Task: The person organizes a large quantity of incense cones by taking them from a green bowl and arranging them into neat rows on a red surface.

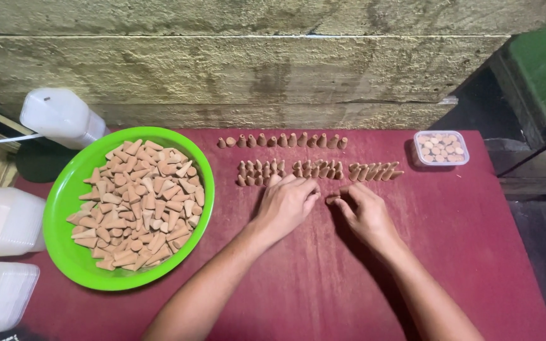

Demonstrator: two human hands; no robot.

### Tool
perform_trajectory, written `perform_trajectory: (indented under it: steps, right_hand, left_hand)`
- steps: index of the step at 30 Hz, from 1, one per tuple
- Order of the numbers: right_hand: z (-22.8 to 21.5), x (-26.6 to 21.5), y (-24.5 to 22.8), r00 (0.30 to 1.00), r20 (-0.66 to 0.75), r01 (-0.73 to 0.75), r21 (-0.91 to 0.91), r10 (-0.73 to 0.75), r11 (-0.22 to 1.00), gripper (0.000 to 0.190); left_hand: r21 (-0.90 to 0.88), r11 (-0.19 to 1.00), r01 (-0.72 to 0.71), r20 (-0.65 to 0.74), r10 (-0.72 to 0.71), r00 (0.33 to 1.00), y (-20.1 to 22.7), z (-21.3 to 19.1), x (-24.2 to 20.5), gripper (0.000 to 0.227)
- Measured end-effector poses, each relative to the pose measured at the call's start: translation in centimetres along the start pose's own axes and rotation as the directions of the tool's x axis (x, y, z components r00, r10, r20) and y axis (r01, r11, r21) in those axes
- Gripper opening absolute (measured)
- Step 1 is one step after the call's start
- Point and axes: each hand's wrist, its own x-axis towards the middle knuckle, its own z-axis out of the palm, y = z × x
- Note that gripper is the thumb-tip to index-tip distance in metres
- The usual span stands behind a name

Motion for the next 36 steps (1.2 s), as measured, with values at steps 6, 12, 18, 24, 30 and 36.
perform_trajectory:
  steps: [6, 12, 18, 24, 30, 36]
  right_hand:
    - [1.0, 2.1, 0.8, 1.000, -0.001, 0.024, -0.125, -0.024, 0.992, 0.016]
    - [1.4, 3.4, 1.0, 0.996, -0.001, 0.087, -0.217, -0.089, 0.972, 0.008]
    - [1.3, 4.3, 0.6, 0.993, 0.013, 0.113, -0.240, -0.113, 0.964, 0.006]
    - [1.9, 4.4, 1.6, 0.991, 0.003, 0.132, -0.259, -0.136, 0.957, 0.009]
    - [2.0, 4.4, 1.5, 0.992, 0.002, 0.125, -0.237, -0.128, 0.963, 0.011]
    - [1.8, 4.2, 1.5, 0.994, 0.013, 0.105, -0.299, -0.106, 0.948, 0.012]
  left_hand:
    - [0.117, 0.993, -0.030, -0.122, 0.044, 0.992, -0.9, 0.8, 2.2, 0.009]
    - [0.168, 0.986, 0.013, -0.073, -0.001, 0.997, -1.8, 1.9, 3.4, 0.008]
    - [0.176, 0.984, 0.003, -0.044, 0.005, 0.999, -1.5, 1.0, 3.7, 0.009]
    - [0.172, 0.985, -0.003, -0.044, 0.011, 0.999, -2.3, 2.2, 3.8, 0.011]
    - [0.169, 0.986, 0.000, -0.044, 0.008, 0.999, -2.2, 2.2, 3.8, 0.012]
    - [0.177, 0.984, 0.012, -0.039, -0.005, 0.999, -1.9, 1.9, 3.8, 0.017]
